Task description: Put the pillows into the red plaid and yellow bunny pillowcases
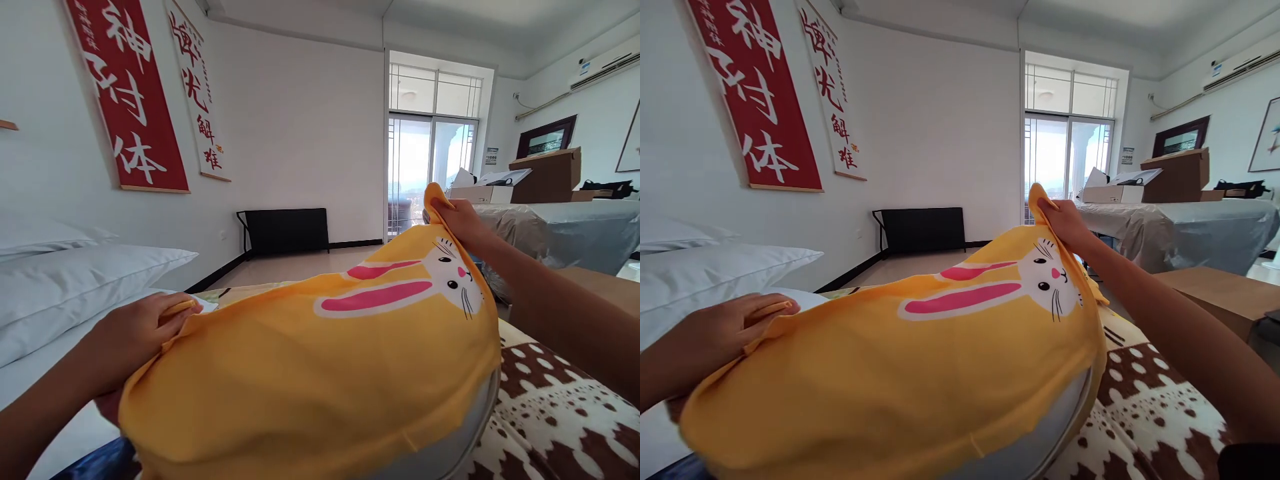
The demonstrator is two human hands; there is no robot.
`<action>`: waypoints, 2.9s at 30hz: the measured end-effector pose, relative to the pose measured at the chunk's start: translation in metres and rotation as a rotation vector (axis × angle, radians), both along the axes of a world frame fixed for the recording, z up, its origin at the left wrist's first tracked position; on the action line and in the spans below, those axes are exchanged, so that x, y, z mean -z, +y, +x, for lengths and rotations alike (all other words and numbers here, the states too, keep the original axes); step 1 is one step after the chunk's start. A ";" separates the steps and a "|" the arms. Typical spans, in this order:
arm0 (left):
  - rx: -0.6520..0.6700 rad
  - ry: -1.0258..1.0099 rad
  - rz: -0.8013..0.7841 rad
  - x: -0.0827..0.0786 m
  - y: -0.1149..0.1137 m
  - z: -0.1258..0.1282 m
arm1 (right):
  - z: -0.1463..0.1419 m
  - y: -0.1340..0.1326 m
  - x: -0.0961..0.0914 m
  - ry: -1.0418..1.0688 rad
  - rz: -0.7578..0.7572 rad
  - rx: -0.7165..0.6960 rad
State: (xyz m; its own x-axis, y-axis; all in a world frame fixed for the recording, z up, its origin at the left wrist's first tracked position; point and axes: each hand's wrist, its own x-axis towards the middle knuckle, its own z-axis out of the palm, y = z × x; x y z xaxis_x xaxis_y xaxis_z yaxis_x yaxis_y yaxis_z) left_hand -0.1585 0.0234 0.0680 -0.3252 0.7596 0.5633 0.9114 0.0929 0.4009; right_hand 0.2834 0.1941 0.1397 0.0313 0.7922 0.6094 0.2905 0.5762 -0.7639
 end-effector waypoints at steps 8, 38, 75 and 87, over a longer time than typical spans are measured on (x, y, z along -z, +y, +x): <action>0.523 0.183 -0.224 -0.066 0.013 0.206 | -0.004 -0.019 -0.005 0.135 0.026 -0.058; 0.594 0.062 0.331 -0.016 0.059 0.228 | 0.010 -0.009 0.077 -0.132 0.019 -0.470; 0.360 0.406 -0.387 -0.016 0.046 0.150 | 0.045 0.030 0.081 -0.275 0.373 0.407; 0.022 0.542 -0.085 0.052 0.103 0.175 | 0.019 -0.028 0.081 -0.257 0.413 0.331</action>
State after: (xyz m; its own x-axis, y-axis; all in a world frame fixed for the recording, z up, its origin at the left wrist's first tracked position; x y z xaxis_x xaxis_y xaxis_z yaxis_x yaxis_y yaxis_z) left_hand 0.0161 0.1260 0.0158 0.0105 0.8133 0.5818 0.9874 0.0835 -0.1345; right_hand 0.3027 0.1658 0.0584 0.0469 0.4607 0.8863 0.6517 0.6583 -0.3767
